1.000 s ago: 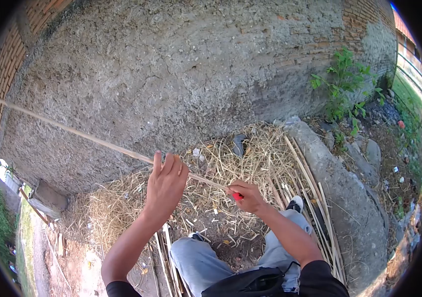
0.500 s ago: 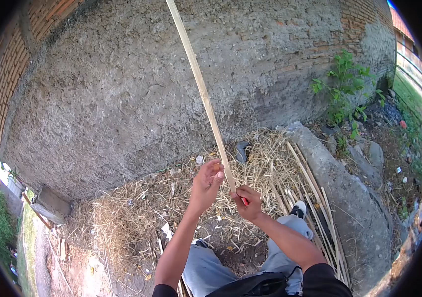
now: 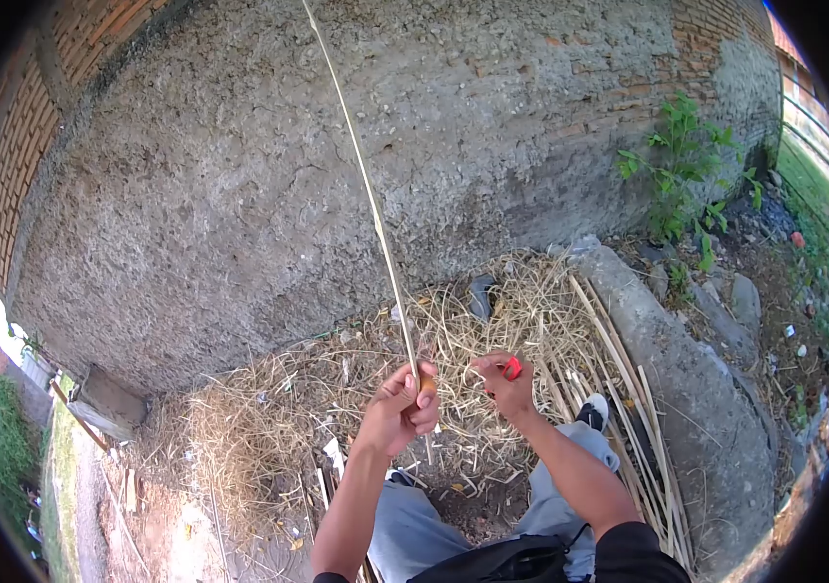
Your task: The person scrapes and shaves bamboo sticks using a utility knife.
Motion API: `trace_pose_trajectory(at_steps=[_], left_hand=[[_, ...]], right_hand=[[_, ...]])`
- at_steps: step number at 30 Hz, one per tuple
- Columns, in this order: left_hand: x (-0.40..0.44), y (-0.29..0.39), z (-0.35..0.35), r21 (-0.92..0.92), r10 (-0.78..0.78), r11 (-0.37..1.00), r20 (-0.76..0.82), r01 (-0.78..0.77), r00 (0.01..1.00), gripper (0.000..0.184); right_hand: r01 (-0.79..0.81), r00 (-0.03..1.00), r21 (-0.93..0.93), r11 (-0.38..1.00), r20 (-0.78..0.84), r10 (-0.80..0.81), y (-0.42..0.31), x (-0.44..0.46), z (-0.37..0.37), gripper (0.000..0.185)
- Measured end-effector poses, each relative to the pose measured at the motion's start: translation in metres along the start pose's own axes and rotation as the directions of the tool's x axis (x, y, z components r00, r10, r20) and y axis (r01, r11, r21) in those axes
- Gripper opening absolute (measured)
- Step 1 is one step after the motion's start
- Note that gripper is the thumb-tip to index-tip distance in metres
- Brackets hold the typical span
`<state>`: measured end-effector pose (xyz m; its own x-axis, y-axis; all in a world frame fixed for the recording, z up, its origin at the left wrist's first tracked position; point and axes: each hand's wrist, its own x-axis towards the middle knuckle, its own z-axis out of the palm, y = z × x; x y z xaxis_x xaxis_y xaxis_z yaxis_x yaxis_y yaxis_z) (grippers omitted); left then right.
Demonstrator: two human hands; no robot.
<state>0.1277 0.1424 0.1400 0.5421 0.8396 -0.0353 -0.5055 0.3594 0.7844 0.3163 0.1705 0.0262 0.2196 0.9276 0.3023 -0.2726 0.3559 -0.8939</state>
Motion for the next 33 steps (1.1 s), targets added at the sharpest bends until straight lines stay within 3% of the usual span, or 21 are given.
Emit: trace_pose_trajectory(at_steps=[2, 4, 6, 7, 10, 14, 16, 18, 19, 20, 21, 22, 23, 24, 26, 28, 30, 31, 33], left_hand=[[-0.018, -0.015, -0.009, -0.094, -0.066, 0.993, 0.040, 0.070, 0.997, 0.021], [-0.032, -0.031, -0.020, -0.188, -0.135, 0.971, 0.088, 0.149, 0.987, 0.019], [-0.043, -0.047, -0.032, -0.273, -0.194, 0.932, 0.176, 0.238, 0.965, 0.017], [-0.049, -0.056, -0.035, -0.257, -0.195, 0.938, 0.158, 0.231, 0.968, 0.016], [-0.066, -0.069, -0.048, -0.272, -0.276, 0.908, 0.185, 0.319, 0.943, 0.015], [-0.074, -0.075, -0.050, -0.244, -0.344, 0.893, 0.174, 0.379, 0.923, 0.014], [-0.077, -0.074, -0.040, -0.229, -0.345, 0.902, 0.129, 0.366, 0.930, 0.013], [-0.078, -0.072, -0.029, 0.038, -0.321, 0.944, -0.112, 0.326, 0.941, 0.013], [-0.079, -0.073, -0.024, 0.035, -0.321, 0.945, -0.109, 0.326, 0.941, 0.013], [-0.080, -0.074, -0.020, 0.146, -0.276, 0.941, -0.195, 0.306, 0.941, 0.014], [-0.081, -0.076, -0.018, 0.257, -0.218, 0.922, -0.276, 0.290, 0.936, 0.015], [-0.081, -0.077, -0.019, 0.255, -0.211, 0.925, -0.274, 0.282, 0.939, 0.015], [-0.085, -0.079, -0.022, 0.320, -0.182, 0.904, -0.313, 0.284, 0.932, 0.017], [-0.087, -0.082, -0.023, 0.381, -0.152, 0.879, -0.348, 0.288, 0.925, 0.019], [-0.091, -0.091, -0.020, 0.450, -0.114, 0.841, -0.393, 0.299, 0.912, 0.020], [-0.093, -0.098, -0.019, 0.515, -0.073, 0.797, -0.437, 0.316, 0.897, 0.021], [-0.095, -0.105, -0.022, 0.364, -0.142, 0.864, -0.485, 0.347, 0.863, 0.022], [-0.096, -0.109, -0.025, 0.360, -0.143, 0.866, -0.485, 0.346, 0.863, 0.022], [-0.101, -0.115, -0.030, 0.304, -0.159, 0.891, -0.486, 0.336, 0.860, 0.022]], right_hand=[[-0.091, 0.996, 0.122, 0.988, -0.012, 0.094, 0.004, 0.002, -0.002, 0.014], [-0.059, 0.998, 0.094, 0.994, 0.013, 0.058, 0.009, 0.004, -0.005, 0.020], [-0.188, 0.982, 0.152, 0.970, 0.058, 0.181, 0.011, 0.005, -0.008, 0.028], [-0.153, 0.987, 0.184, 0.971, 0.077, 0.141, 0.012, 0.006, -0.008, 0.036], [-0.159, 0.984, 0.153, 0.975, 0.107, 0.143, 0.008, 0.007, -0.010, 0.038], [-0.153, 0.973, 0.095, 0.984, 0.190, 0.133, 0.001, 0.006, -0.008, 0.038], [-0.167, 0.978, 0.138, 0.976, 0.150, 0.146, 0.005, 0.007, -0.007, 0.032], [-0.173, 0.985, 0.024, 0.985, 0.007, 0.173, 0.013, 0.012, -0.010, 0.025], [-0.143, 0.983, -0.100, 0.985, -0.133, 0.129, 0.013, 0.013, -0.007, 0.023], [-0.145, 0.983, -0.105, 0.984, -0.130, 0.131, 0.011, 0.013, -0.010, 0.023], [-0.158, 0.981, -0.349, 0.924, -0.165, 0.106, 0.008, 0.014, -0.015, 0.026], [-0.165, 0.979, -0.569, 0.806, -0.191, 0.066, 0.004, 0.017, -0.016, 0.029], [-0.058, 0.989, -0.792, 0.608, -0.127, -0.071, 0.000, 0.016, -0.017, 0.033], [-0.051, 0.990, -0.795, 0.604, -0.121, -0.076, 0.000, 0.015, -0.017, 0.033], [0.228, 0.955, -0.896, 0.381, 0.130, -0.266, 0.003, 0.003, -0.018, 0.026], [0.284, 0.947, -0.884, 0.371, 0.198, -0.253, -0.001, -0.008, -0.015, 0.019], [0.265, 0.961, -0.894, 0.362, 0.274, -0.026, -0.001, -0.017, -0.012, 0.018], [0.157, 0.953, -0.941, 0.300, 0.224, 0.203, 0.000, -0.019, -0.009, 0.022], [0.158, 0.936, -0.946, 0.281, 0.234, 0.262, -0.003, -0.031, -0.006, 0.023]])
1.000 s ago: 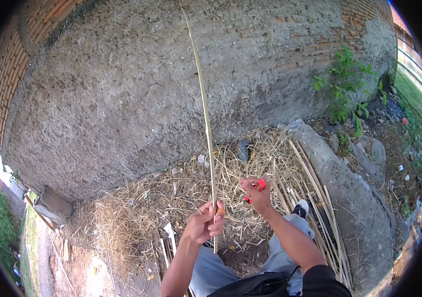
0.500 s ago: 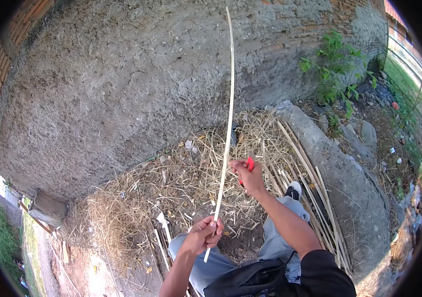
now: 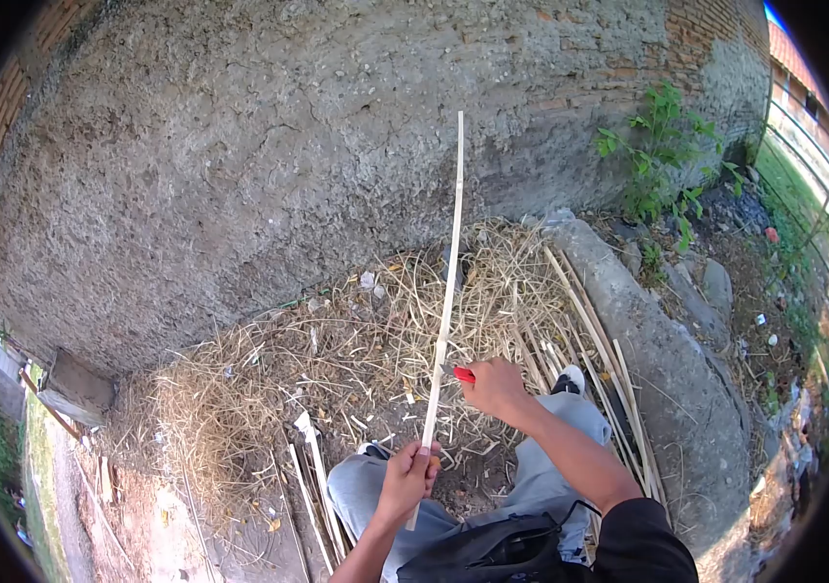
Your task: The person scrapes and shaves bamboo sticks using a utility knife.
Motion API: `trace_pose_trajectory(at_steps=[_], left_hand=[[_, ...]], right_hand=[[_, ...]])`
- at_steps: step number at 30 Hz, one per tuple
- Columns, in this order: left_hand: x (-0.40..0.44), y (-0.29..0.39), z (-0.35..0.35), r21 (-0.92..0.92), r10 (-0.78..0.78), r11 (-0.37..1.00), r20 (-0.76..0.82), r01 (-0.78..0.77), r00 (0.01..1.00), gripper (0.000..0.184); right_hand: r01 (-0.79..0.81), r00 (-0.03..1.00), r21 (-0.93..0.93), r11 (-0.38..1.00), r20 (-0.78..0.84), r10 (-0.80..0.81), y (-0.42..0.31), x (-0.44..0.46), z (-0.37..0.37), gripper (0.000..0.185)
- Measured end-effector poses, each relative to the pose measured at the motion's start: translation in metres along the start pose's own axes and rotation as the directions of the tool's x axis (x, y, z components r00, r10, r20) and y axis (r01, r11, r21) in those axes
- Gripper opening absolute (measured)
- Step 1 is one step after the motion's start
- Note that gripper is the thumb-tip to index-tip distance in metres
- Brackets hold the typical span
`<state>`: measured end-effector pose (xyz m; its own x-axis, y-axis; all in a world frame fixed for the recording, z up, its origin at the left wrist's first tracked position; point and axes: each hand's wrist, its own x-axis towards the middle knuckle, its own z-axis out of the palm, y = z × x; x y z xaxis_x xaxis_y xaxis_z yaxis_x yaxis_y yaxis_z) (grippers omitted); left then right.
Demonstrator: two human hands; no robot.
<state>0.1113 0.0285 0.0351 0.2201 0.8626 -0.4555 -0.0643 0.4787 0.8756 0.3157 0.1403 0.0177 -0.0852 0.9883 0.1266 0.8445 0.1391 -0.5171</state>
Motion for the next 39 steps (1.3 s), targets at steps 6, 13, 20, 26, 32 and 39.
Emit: trace_pose_trajectory(at_steps=[6, 13, 20, 26, 32, 39], left_hand=[[0.010, -0.027, 0.001, 0.309, 0.193, 0.939, -0.099, -0.154, 0.976, 0.025], [0.023, -0.035, 0.007, 0.504, 0.321, 0.829, -0.070, -0.244, 0.944, 0.023], [0.019, -0.033, 0.019, 0.583, 0.339, 0.779, -0.078, -0.233, 0.938, 0.022], [0.008, -0.006, 0.038, 0.565, 0.268, 0.811, -0.129, -0.151, 0.955, 0.024], [0.008, -0.007, 0.038, 0.617, 0.293, 0.771, -0.124, -0.157, 0.948, 0.025], [0.009, -0.017, 0.040, 0.648, 0.331, 0.736, -0.095, -0.194, 0.939, 0.024]], right_hand=[[0.024, 0.984, -0.122, 0.992, 0.179, -0.001, -0.007, -0.013, 0.018, 0.023], [0.009, 0.981, -0.169, 0.986, 0.191, 0.023, -0.005, -0.007, 0.024, 0.019], [-0.022, 0.986, -0.184, 0.983, 0.159, 0.052, 0.004, -0.002, 0.037, 0.020], [-0.073, 0.986, -0.161, 0.984, 0.137, 0.096, 0.010, 0.004, 0.045, 0.017], [-0.076, 0.986, -0.159, 0.984, 0.137, 0.098, 0.012, 0.011, 0.052, 0.017], [-0.082, 0.993, -0.155, 0.985, 0.072, 0.094, 0.017, 0.017, 0.047, 0.016]])
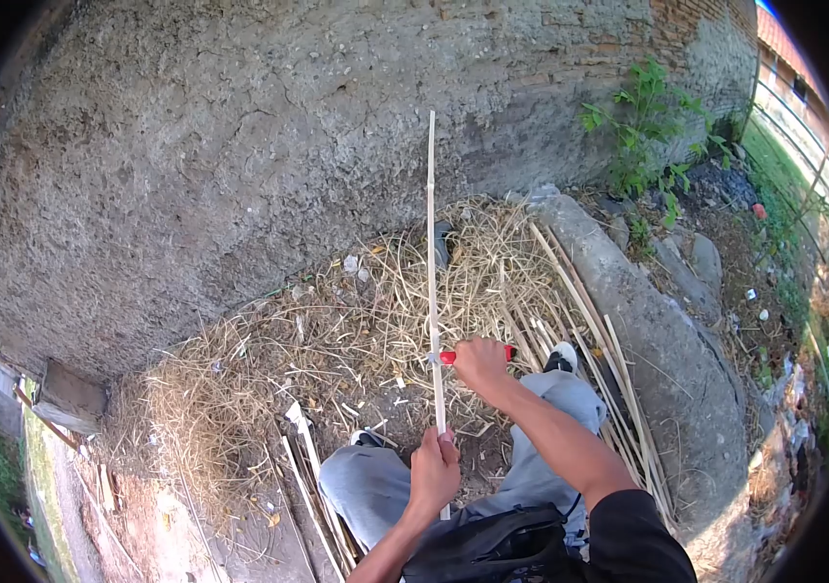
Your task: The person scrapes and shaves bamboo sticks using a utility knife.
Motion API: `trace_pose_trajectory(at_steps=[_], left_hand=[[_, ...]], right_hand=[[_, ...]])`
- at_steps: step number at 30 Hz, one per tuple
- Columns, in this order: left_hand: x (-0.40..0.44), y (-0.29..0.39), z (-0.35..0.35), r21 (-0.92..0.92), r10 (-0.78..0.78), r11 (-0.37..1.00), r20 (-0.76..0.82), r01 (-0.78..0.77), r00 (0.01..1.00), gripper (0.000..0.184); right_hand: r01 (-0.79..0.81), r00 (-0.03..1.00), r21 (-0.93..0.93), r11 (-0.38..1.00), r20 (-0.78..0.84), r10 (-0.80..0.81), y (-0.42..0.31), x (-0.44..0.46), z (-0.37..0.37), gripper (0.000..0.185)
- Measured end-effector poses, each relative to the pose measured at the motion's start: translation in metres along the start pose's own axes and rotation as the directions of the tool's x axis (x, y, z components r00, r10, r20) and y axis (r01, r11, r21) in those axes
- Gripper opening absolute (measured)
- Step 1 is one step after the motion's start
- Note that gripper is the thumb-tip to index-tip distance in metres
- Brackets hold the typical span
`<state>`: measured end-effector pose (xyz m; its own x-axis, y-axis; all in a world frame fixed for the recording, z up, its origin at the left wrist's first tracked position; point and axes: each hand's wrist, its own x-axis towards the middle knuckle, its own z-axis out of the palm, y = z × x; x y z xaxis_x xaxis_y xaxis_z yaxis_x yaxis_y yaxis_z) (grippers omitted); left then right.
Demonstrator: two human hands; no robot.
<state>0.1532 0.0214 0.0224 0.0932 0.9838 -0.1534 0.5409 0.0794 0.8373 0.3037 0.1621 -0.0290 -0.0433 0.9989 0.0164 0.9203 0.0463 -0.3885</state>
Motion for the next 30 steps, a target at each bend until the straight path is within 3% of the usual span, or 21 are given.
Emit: trace_pose_trajectory(at_steps=[6, 8, 9, 11, 14, 16, 18, 20, 22, 24, 25, 27, 30], left_hand=[[0.002, 0.002, 0.004, -0.022, -0.020, 1.000, 0.020, 0.020, 1.000, 0.023], [-0.004, 0.001, 0.010, -0.043, -0.041, 0.998, 0.028, 0.042, 0.999, 0.023], [-0.009, 0.003, 0.015, -0.046, -0.020, 0.999, 0.014, 0.020, 1.000, 0.023], [-0.013, -0.001, 0.013, -0.036, 0.003, 0.999, 0.004, -0.002, 1.000, 0.024], [-0.018, -0.008, 0.008, -0.225, -0.083, 0.969, 0.076, 0.098, 0.994, 0.023], [-0.017, -0.001, -0.002, -0.519, -0.188, 0.813, 0.195, 0.264, 0.963, 0.020], [-0.018, 0.001, -0.013, -0.505, -0.187, 0.821, 0.202, 0.266, 0.961, 0.021], [-0.018, 0.000, -0.022, -0.617, -0.223, 0.693, 0.308, 0.372, 0.925, 0.022], [-0.019, 0.004, -0.027, -0.616, -0.237, 0.687, 0.310, 0.384, 0.921, 0.024], [-0.017, 0.004, -0.031, -0.668, -0.272, 0.579, 0.381, 0.467, 0.884, 0.024], [-0.017, 0.003, -0.032, -0.668, -0.271, 0.581, 0.379, 0.464, 0.885, 0.024], [-0.017, 0.002, -0.031, -0.681, -0.301, 0.548, 0.381, 0.485, 0.874, 0.024], [-0.017, 0.001, -0.031, -0.709, -0.297, 0.471, 0.433, 0.525, 0.851, 0.021]], right_hand=[[-0.007, 1.000, -0.033, 0.999, -0.024, 0.007, 0.010, 0.010, 0.001, 0.013], [-0.062, 0.988, 0.001, 0.998, -0.140, 0.061, 0.018, 0.017, 0.005, 0.014], [0.020, 0.991, -0.115, 0.993, -0.131, -0.035, 0.025, 0.023, -0.003, 0.015], [0.020, 0.993, -0.095, 0.995, -0.113, -0.030, 0.023, 0.025, -0.006, 0.017], [0.033, 0.997, -0.071, 0.997, -0.064, -0.038, 0.021, 0.020, -0.014, 0.017], [0.068, 0.997, -0.016, 0.998, -0.042, -0.069, 0.017, 0.016, -0.023, 0.015], [0.082, 0.995, 0.097, 0.992, -0.063, -0.076, 0.018, 0.013, -0.018, 0.016], [-0.155, 0.959, 0.385, 0.910, 0.278, 0.046, 0.015, 0.010, -0.023, 0.018], [-0.154, 0.945, 0.445, 0.882, 0.327, 0.000, 0.009, 0.001, -0.034, 0.022], [-0.012, 0.991, 0.220, 0.975, 0.129, -0.017, -0.004, -0.017, -0.049, 0.020], [-0.010, 0.992, 0.222, 0.975, 0.127, -0.018, -0.005, -0.021, -0.049, 0.020], [0.110, 0.992, 0.015, 0.994, 0.068, -0.110, -0.007, -0.028, -0.045, 0.016], [0.182, 0.983, -0.065, 0.981, 0.033, -0.180, -0.007, -0.034, -0.029, 0.014]])
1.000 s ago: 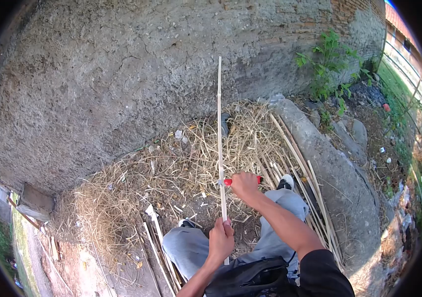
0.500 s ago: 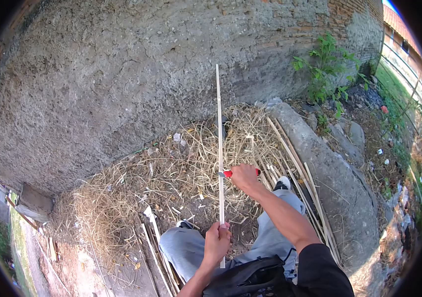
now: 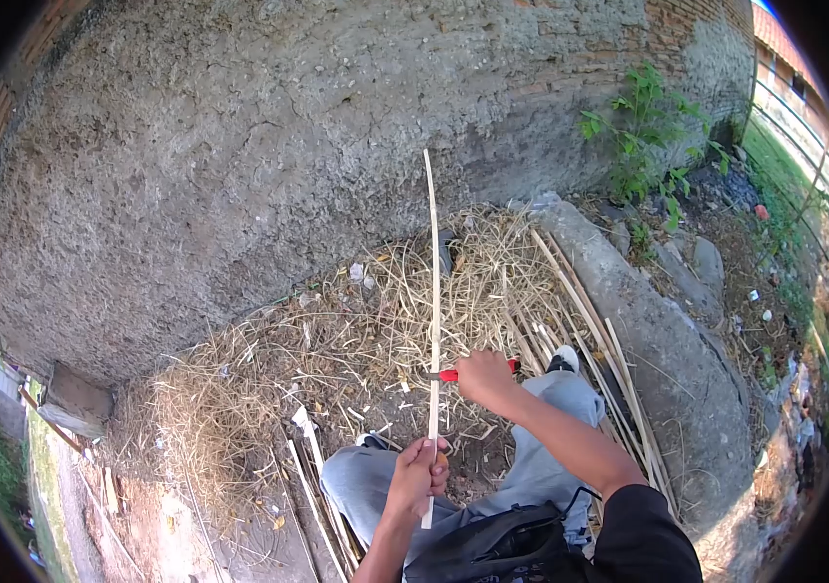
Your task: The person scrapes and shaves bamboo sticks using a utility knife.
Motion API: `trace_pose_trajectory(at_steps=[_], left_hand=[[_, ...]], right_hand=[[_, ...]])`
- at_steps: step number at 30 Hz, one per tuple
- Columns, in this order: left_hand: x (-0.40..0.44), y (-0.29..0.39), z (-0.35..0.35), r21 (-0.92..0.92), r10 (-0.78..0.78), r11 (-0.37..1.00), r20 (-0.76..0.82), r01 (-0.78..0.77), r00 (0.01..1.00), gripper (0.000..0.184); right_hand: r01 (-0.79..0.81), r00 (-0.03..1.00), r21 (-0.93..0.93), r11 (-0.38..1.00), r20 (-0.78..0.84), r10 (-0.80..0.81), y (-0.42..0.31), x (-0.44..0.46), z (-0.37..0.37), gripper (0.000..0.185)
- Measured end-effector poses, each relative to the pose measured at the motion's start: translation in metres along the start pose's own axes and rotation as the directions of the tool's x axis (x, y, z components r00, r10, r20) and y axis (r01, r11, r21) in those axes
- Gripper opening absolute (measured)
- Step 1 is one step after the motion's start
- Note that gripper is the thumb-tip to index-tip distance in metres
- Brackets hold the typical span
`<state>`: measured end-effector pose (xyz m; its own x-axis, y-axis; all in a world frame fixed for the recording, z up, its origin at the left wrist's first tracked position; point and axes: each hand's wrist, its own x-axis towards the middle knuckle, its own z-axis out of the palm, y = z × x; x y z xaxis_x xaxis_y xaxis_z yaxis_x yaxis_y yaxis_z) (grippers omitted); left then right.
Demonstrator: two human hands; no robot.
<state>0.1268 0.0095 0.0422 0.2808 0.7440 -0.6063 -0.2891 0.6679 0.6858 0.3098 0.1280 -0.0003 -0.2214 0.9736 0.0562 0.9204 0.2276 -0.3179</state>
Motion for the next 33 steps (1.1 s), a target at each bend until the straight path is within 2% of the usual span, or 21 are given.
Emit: trace_pose_trajectory(at_steps=[4, 6, 9, 10, 12, 16, 18, 23, 25, 28, 31, 33], left_hand=[[0.003, -0.001, -0.013, -0.137, -0.035, 0.989, 0.098, 0.048, 0.995, 0.020], [0.008, -0.002, -0.021, -0.340, -0.058, 0.928, 0.265, 0.149, 0.963, 0.020], [0.010, -0.004, -0.023, -0.388, -0.065, 0.903, 0.298, 0.183, 0.952, 0.020], [0.008, -0.005, -0.021, -0.391, -0.069, 0.901, 0.296, 0.187, 0.953, 0.020], [0.007, -0.002, -0.015, -0.235, -0.056, 0.967, 0.164, 0.094, 0.985, 0.020], [0.004, -0.001, -0.008, -0.132, -0.035, 0.990, 0.117, 0.050, 0.993, 0.020], [0.005, -0.001, -0.002, -0.005, 0.002, 1.000, 0.049, -0.002, 0.999, 0.018], [-0.001, 0.002, 0.010, -0.046, 0.008, 0.999, 0.063, -0.005, 0.998, 0.017], [-0.003, 0.002, 0.016, -0.050, 0.012, 0.999, 0.080, -0.008, 0.997, 0.017], [-0.004, 0.000, 0.020, -0.104, -0.034, 0.994, 0.041, 0.038, 0.999, 0.016], [0.000, -0.002, 0.015, -0.150, -0.019, 0.988, 0.049, 0.026, 0.999, 0.016], [-0.003, -0.003, 0.016, -0.151, -0.021, 0.988, 0.028, 0.025, 0.999, 0.016]], right_hand=[[-0.008, 0.999, 0.053, 0.999, -0.045, 0.011, -0.001, 0.000, 0.001, 0.017], [-0.022, 0.999, 0.064, 0.998, -0.033, 0.025, -0.003, 0.000, -0.002, 0.017], [-0.036, 0.999, 0.066, 0.997, -0.018, 0.037, -0.005, -0.001, -0.006, 0.016], [-0.036, 0.999, 0.061, 0.997, -0.014, 0.037, -0.006, -0.003, -0.007, 0.014], [-0.018, 0.999, 0.028, 0.999, -0.028, 0.019, -0.008, -0.006, -0.010, 0.016], [-0.014, 0.999, -0.014, 1.000, -0.031, 0.014, -0.005, -0.006, 0.003, 0.018], [-0.021, 0.999, -0.017, 1.000, -0.028, 0.021, -0.001, -0.003, 0.008, 0.018], [-0.034, 0.998, 0.007, 0.999, -0.055, 0.034, 0.008, 0.006, 0.014, 0.017], [-0.104, 0.994, -0.010, 0.995, -0.030, 0.104, 0.014, 0.013, 0.015, 0.017], [-0.104, 0.994, -0.025, 0.994, 0.031, 0.104, 0.019, 0.022, 0.022, 0.018], [-0.053, 0.998, -0.040, 0.998, -0.039, 0.052, 0.014, 0.031, 0.027, 0.018], [-0.067, 0.997, -0.042, 0.997, -0.031, 0.066, 0.017, 0.040, 0.027, 0.018]])
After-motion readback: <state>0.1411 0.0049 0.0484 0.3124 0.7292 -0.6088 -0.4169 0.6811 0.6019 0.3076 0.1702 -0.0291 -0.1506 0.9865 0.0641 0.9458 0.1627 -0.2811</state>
